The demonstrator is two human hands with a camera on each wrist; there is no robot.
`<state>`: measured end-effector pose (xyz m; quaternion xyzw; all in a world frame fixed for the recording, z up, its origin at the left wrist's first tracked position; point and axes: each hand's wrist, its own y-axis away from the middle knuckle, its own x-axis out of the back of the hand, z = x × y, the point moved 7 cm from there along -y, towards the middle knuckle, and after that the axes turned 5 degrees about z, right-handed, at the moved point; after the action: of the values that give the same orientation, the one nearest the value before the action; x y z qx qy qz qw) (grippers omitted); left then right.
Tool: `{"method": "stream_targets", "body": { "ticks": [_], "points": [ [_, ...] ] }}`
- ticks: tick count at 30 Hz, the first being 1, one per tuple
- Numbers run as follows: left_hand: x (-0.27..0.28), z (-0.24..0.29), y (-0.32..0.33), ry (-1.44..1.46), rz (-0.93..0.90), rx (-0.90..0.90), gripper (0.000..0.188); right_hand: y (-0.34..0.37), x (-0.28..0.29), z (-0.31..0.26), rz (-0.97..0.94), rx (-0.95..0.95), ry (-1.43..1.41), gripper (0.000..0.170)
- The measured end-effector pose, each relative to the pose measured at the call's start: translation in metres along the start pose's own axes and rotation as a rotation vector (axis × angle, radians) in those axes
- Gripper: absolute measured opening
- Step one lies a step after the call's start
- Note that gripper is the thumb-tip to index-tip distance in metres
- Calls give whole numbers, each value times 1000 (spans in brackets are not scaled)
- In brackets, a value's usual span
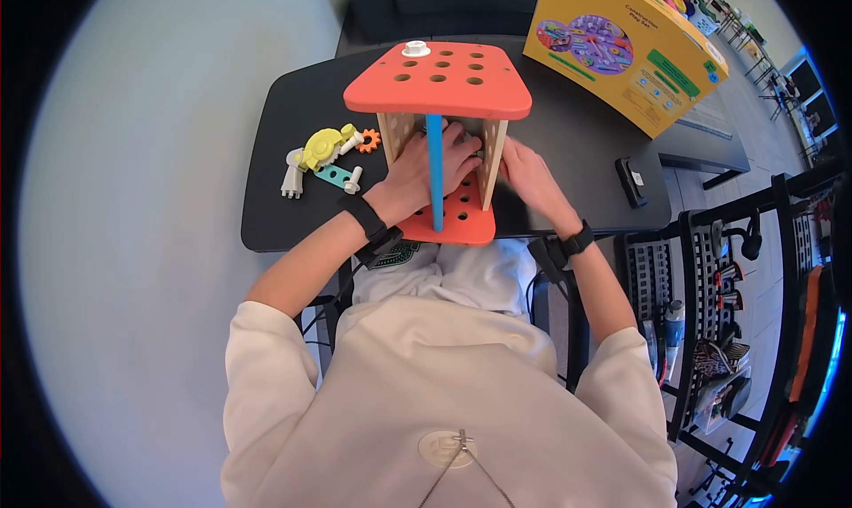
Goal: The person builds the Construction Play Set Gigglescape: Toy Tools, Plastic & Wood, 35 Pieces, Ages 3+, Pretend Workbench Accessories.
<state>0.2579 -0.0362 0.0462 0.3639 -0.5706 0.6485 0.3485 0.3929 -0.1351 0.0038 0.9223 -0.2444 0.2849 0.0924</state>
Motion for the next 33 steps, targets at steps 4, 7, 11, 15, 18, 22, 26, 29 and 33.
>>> {"method": "stream_targets", "body": {
  "ticks": [4, 7, 11, 15, 18, 22, 26, 29, 33],
  "points": [
    [-1, 0, 0, -7, 8, 8, 25, 18, 0, -5, 215, 207, -127, 28],
    [1, 1, -2, -15, 14, 3, 25, 4, -3, 1, 127, 135, -184, 26],
    [1, 0, 0, 6, 5, 5, 24, -24, -14, 13, -112, 95, 229, 30],
    [1, 1, 1, -2, 14, 5, 24, 5, 2, -3, 103, 44, -109, 31],
    [1, 0, 0, -1, -7, 25, 25, 21, -2, -6, 138, 103, -224, 34],
    [2, 2, 0, -8, -8, 6, 26, -3, -7, 3, 80, 63, -135, 36],
    [5, 2, 0, 36, -23, 6, 26, -15, -12, 14, -141, -10, 4, 36],
    [4, 1, 1, 29, -16, 37, 25, 7, -15, 5, 17, 31, -66, 36],
    [0, 0, 0, -5, -14, 36, 25, 17, -9, -6, 242, 201, -107, 42]
  ]
}}
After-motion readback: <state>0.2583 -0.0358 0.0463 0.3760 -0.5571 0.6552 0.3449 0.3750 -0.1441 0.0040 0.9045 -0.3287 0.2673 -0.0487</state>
